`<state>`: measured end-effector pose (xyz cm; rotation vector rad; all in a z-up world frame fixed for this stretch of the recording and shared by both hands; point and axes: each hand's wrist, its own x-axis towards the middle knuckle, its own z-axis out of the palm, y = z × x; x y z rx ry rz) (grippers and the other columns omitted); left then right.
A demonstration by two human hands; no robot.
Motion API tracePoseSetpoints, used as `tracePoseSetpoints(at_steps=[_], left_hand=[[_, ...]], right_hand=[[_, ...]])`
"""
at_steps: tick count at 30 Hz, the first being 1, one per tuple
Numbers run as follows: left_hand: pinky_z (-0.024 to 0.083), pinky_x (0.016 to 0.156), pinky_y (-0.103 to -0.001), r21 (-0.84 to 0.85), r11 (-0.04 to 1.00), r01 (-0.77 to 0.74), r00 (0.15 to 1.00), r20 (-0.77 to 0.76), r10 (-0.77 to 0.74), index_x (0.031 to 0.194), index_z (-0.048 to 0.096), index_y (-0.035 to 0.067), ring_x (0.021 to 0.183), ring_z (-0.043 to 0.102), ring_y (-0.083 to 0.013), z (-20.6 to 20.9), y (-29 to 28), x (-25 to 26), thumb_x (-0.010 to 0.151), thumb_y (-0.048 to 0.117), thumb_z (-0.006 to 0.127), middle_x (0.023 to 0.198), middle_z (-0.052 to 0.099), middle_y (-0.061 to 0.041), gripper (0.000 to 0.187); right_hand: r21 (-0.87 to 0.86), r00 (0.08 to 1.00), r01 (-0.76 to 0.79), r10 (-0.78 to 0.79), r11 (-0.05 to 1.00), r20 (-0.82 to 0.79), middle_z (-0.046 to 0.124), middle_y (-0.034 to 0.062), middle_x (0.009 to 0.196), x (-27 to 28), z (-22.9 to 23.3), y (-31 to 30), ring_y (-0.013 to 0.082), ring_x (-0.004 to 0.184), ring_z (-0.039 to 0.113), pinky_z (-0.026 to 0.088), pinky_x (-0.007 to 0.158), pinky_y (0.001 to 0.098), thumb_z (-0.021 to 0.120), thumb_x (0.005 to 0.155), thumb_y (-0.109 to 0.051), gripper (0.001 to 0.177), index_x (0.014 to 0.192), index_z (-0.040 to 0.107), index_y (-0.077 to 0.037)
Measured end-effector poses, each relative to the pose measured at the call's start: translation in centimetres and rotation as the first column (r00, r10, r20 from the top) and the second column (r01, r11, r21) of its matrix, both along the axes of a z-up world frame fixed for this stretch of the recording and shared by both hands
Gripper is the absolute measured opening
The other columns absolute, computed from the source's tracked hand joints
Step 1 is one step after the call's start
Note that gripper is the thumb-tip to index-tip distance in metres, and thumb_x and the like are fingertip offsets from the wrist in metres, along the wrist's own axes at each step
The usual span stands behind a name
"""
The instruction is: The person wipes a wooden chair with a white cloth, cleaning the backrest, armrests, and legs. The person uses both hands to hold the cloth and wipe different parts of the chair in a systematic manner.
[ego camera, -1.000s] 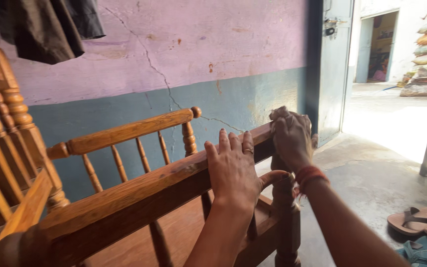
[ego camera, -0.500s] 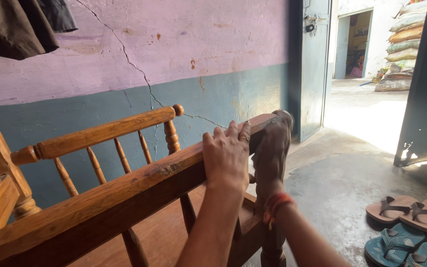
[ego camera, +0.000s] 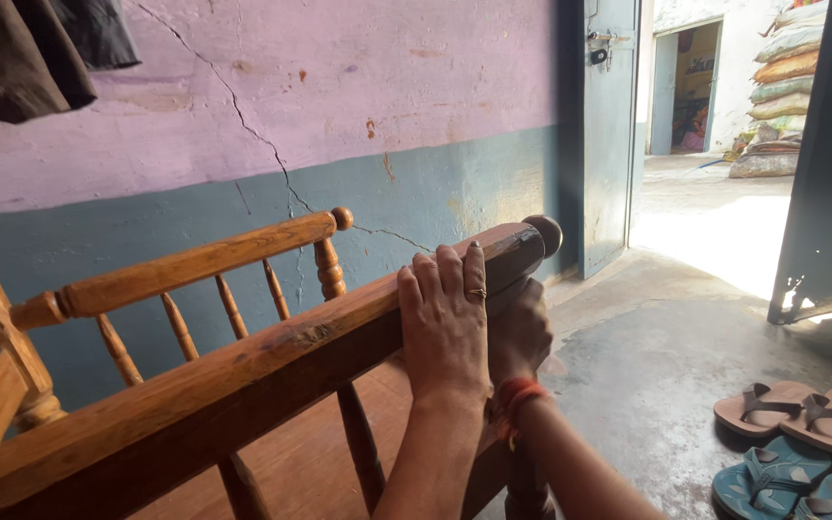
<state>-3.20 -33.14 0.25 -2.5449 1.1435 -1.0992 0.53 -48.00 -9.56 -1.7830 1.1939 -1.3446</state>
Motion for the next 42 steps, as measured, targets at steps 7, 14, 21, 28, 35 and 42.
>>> tracePoseSetpoints(at_steps=[7,14,21,28,35,42], left_hand=[[0.014,0.122,-0.048,-0.168,0.982,0.082,0.994,0.090,-0.067,0.159,0.010,0.010,0.144,0.028,-0.0353,-1.5,-0.1,0.2,0.084,0.029,0.070,0.154,0.029,-0.017,0.098],[0.014,0.122,-0.049,-0.193,0.975,0.106,0.987,0.142,-0.079,0.158,0.015,0.009,0.141,0.029,-0.0350,-2.0,-0.3,0.4,0.086,0.032,0.066,0.152,0.032,-0.017,0.091],[0.014,0.123,-0.049,-0.252,0.960,0.120,0.981,0.180,-0.075,0.159,0.020,0.011,0.141,0.032,-0.0348,-2.7,-0.8,0.5,0.091,0.031,0.060,0.150,0.036,-0.017,0.082],[0.014,0.124,-0.050,-0.283,0.949,0.135,0.971,0.229,-0.070,0.160,0.024,0.012,0.142,0.034,-0.0348,-3.7,-1.6,1.2,0.093,0.030,0.058,0.150,0.038,-0.015,0.077],[0.013,0.123,-0.051,-0.265,0.957,0.121,0.970,0.238,-0.056,0.161,0.023,0.012,0.142,0.032,-0.0353,-3.3,-1.1,0.8,0.093,0.031,0.059,0.151,0.037,-0.016,0.079],[0.010,0.123,-0.050,-0.220,0.973,0.077,0.977,0.212,-0.029,0.162,0.021,0.014,0.143,0.029,-0.0340,-3.1,-0.8,0.4,0.089,0.038,0.064,0.151,0.034,-0.015,0.088]], right_hand=[[0.033,0.523,-0.837,0.779,0.547,0.347,0.073,0.0089,0.099,-4.1,1.1,-6.1,0.0154,0.087,0.069,0.058,0.077,0.0315,0.072,0.085,-0.024,0.042,0.119,0.064,-0.001],[-0.144,0.513,-0.790,0.772,0.595,0.375,0.074,0.0148,0.105,-3.6,-0.6,-5.7,0.0207,0.092,0.071,0.057,0.079,0.0352,0.070,0.097,-0.026,0.038,0.119,0.063,0.003],[-0.232,0.963,-0.005,0.068,0.973,0.263,0.070,0.0249,0.114,-2.2,-0.8,2.0,0.0486,0.102,0.065,0.052,0.080,0.0552,0.078,0.079,-0.035,0.066,0.133,0.050,-0.009],[-0.235,0.876,-0.408,0.451,0.882,0.172,0.072,0.0194,0.108,-3.8,-0.6,-2.2,0.0325,0.100,0.069,0.055,0.081,0.0426,0.085,0.074,-0.024,0.059,0.122,0.056,-0.007],[-0.254,0.585,-0.652,0.687,0.715,0.432,0.068,0.0110,0.106,-3.9,-1.6,-2.8,0.0187,0.093,0.066,0.057,0.079,0.0327,0.079,0.080,-0.019,0.053,0.124,0.056,-0.002],[-0.318,0.941,-0.060,0.160,0.946,0.298,0.069,0.0257,0.124,-3.2,-2.9,2.9,0.0403,0.112,0.068,0.055,0.089,0.0464,0.088,0.076,-0.039,0.087,0.143,0.039,-0.011]])
